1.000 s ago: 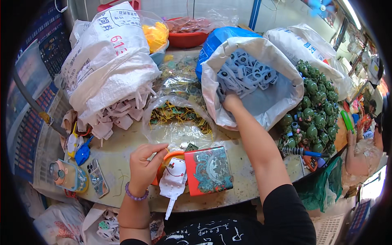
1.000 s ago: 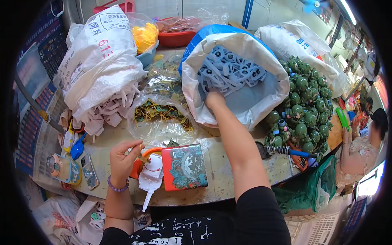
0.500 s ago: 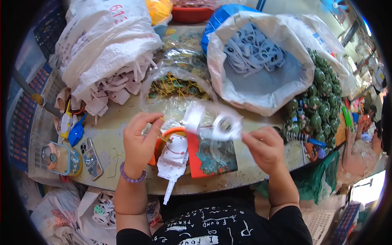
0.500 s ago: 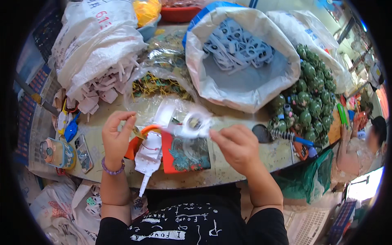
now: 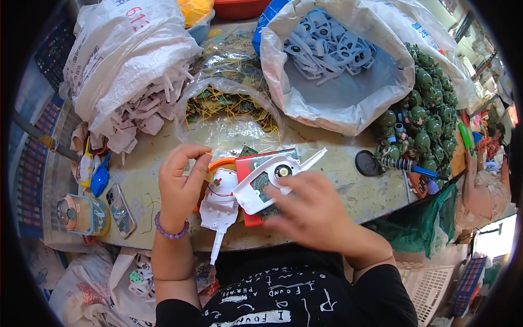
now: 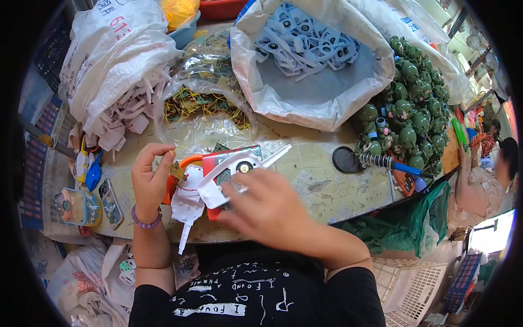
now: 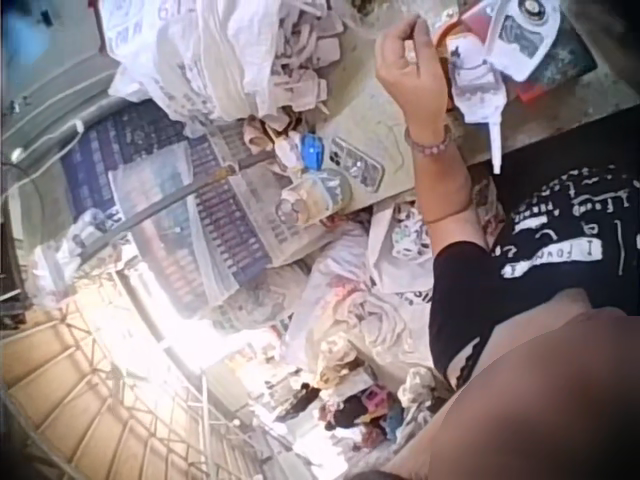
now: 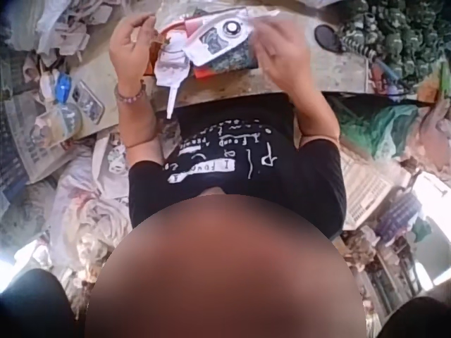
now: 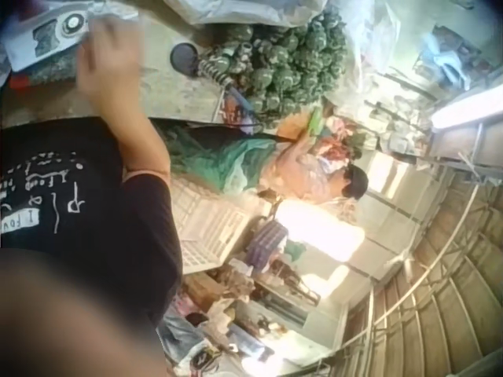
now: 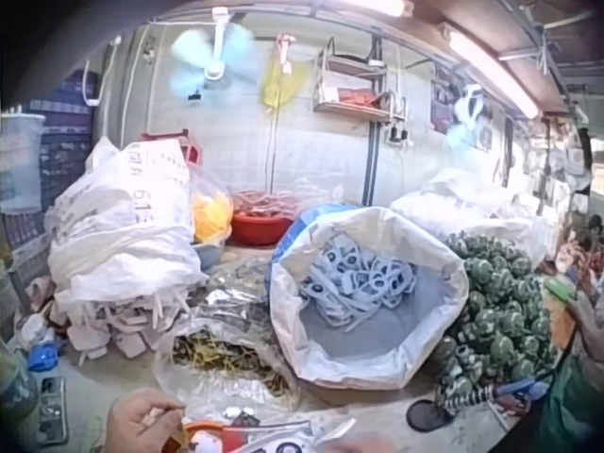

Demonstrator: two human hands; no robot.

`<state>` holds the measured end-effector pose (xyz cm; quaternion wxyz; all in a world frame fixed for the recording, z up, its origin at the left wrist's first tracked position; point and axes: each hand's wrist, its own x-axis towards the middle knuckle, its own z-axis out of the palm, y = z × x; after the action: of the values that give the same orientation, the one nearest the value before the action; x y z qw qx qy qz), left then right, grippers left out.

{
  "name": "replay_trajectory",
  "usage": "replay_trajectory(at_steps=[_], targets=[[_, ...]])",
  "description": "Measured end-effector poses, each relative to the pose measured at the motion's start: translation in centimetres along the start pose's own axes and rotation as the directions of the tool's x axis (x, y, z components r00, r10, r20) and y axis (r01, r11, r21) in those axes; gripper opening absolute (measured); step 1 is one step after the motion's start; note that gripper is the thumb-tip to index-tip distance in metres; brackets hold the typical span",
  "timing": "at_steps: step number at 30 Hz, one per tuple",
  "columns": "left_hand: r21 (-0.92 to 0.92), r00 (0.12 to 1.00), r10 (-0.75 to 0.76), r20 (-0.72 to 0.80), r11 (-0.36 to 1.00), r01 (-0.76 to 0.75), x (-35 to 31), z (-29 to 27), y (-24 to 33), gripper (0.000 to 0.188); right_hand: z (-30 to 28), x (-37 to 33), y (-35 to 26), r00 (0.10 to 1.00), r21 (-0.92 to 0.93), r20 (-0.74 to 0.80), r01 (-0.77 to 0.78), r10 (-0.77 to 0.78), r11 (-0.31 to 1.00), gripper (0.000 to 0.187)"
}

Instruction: Soldering small electronic components and a speaker onto a circuit board and placing them into a toy casing.

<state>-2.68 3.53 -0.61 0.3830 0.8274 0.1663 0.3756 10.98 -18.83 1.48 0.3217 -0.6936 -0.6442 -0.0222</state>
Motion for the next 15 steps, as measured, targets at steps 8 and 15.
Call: replay_trajectory(at_steps=[8, 15], targets=[[-0.075, 0.997, -0.076, 0.009, 0.994, 0.077, -0.4, 0.2, 0.4, 0.012, 1.4, -0.1, -0.4, 0.939, 0.041, 0.174, 0.296, -0.298, 0.954, 0.037], [0.022, 0.95, 0.251, 0.184, 0.966, -0.259, -0.5, 0.0, 2.6, 0.017, 0.2, -1.6, 1.6, 0.971, 0.176, 0.102, 0.198, -0.218, 0.964, 0.041]])
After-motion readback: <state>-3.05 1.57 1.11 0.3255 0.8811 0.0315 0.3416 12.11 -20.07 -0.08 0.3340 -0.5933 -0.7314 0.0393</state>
